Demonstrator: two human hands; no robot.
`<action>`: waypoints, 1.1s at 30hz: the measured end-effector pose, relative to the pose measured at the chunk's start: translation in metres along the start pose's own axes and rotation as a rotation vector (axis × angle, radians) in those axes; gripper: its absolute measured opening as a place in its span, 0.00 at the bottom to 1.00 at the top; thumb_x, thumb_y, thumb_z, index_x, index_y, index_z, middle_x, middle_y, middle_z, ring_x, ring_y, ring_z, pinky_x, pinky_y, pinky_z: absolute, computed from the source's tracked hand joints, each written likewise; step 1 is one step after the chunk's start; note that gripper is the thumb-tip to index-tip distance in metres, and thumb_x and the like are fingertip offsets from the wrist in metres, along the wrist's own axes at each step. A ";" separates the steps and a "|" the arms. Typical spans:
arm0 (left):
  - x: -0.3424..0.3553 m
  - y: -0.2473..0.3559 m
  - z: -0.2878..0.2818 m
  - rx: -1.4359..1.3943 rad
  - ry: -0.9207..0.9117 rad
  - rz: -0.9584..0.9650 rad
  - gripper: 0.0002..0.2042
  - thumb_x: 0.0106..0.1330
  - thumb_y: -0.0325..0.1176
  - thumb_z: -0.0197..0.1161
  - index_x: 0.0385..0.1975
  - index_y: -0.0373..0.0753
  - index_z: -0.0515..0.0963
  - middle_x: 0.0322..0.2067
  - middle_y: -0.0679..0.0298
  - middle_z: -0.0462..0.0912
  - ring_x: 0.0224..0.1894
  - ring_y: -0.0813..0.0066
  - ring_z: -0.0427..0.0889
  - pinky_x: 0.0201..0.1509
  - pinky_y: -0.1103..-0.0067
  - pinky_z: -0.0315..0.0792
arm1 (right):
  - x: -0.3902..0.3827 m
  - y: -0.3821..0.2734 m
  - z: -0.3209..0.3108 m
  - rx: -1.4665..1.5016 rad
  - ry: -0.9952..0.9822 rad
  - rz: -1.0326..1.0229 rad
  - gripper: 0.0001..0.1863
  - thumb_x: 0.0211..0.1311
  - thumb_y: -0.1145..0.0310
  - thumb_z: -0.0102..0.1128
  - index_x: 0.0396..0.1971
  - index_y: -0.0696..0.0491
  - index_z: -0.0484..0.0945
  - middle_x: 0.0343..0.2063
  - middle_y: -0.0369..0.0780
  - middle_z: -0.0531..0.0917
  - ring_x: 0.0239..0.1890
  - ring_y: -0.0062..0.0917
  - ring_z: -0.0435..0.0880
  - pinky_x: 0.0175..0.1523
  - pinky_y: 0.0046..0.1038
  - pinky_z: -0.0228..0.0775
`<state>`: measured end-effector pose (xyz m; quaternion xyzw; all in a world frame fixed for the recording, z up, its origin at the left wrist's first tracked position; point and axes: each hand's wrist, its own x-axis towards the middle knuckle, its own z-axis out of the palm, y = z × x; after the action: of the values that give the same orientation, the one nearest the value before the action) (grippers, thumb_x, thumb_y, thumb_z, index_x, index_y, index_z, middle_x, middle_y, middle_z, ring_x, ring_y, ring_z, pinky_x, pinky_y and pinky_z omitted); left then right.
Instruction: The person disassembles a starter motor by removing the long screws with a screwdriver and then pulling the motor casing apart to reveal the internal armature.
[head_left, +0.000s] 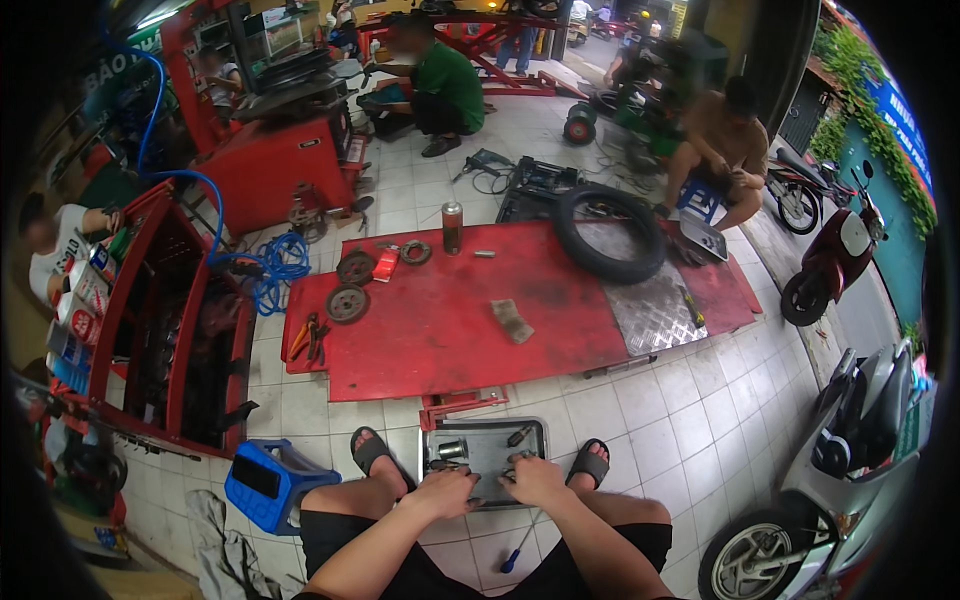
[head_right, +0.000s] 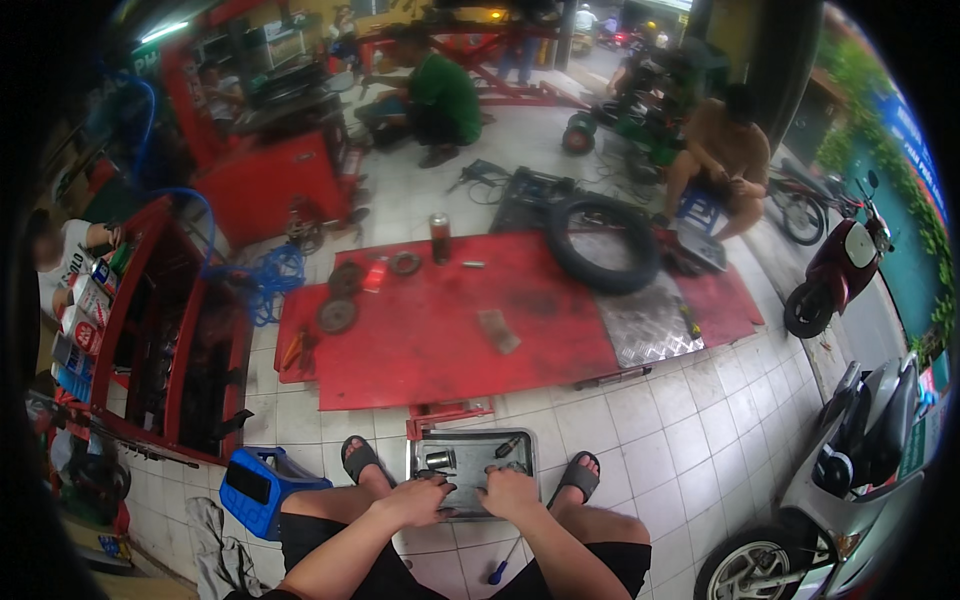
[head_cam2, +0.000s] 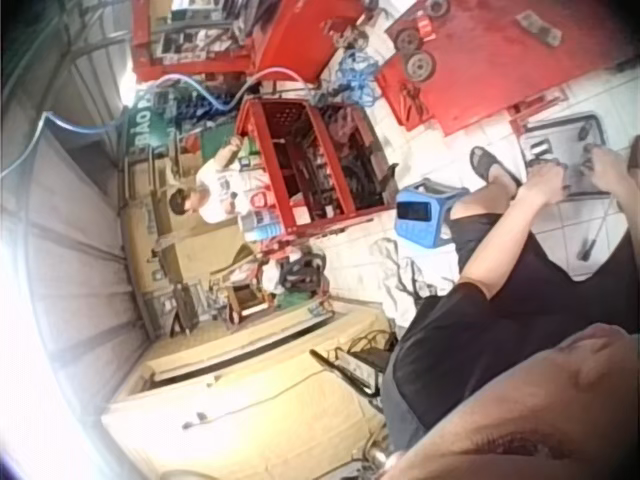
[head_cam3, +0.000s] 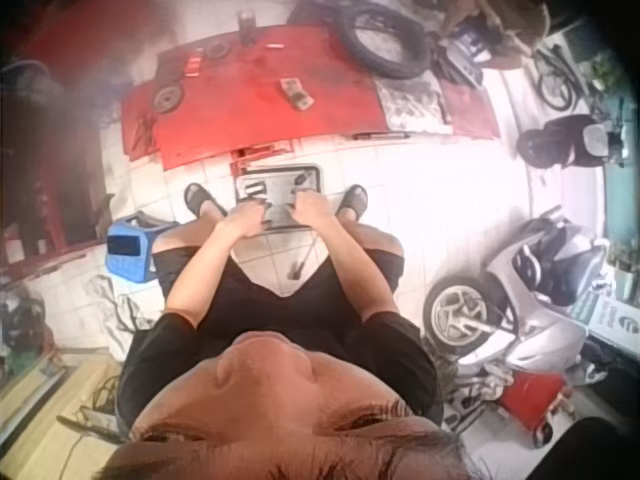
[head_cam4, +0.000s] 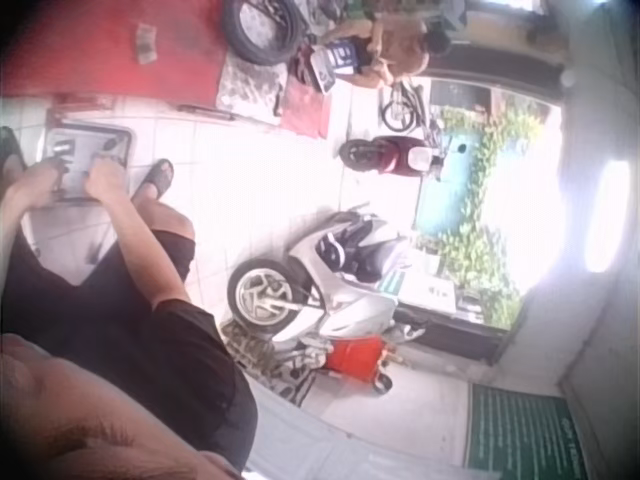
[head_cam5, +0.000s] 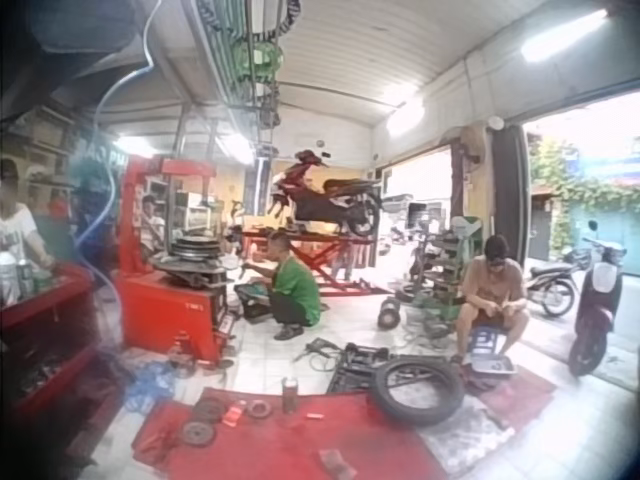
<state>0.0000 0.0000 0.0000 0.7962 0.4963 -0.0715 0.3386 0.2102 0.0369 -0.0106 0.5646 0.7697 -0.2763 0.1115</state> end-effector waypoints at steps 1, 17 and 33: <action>0.002 0.001 0.002 0.001 0.000 0.002 0.25 0.65 0.50 0.59 0.54 0.37 0.73 0.51 0.49 0.76 0.53 0.49 0.78 0.56 0.60 0.73 | -0.001 0.002 -0.001 -0.003 0.004 0.004 0.28 0.57 0.45 0.59 0.49 0.51 0.77 0.41 0.48 0.84 0.45 0.44 0.84 0.48 0.43 0.77; 0.007 0.004 -0.005 0.001 -0.043 -0.005 0.29 0.63 0.50 0.61 0.57 0.34 0.71 0.52 0.48 0.76 0.56 0.50 0.76 0.59 0.62 0.71 | -0.001 -0.001 -0.008 -0.007 0.007 0.016 0.25 0.55 0.48 0.61 0.47 0.51 0.79 0.40 0.49 0.84 0.44 0.42 0.85 0.47 0.41 0.78; 0.001 0.003 -0.006 0.001 -0.054 -0.014 0.30 0.64 0.52 0.59 0.58 0.34 0.71 0.53 0.48 0.75 0.55 0.48 0.76 0.59 0.61 0.71 | -0.004 -0.005 -0.006 -0.009 0.008 -0.001 0.25 0.56 0.48 0.60 0.46 0.52 0.80 0.39 0.49 0.85 0.44 0.42 0.85 0.48 0.41 0.78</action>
<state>0.0019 0.0037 0.0059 0.7909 0.4924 -0.0954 0.3507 0.2076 0.0360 -0.0018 0.5649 0.7716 -0.2706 0.1106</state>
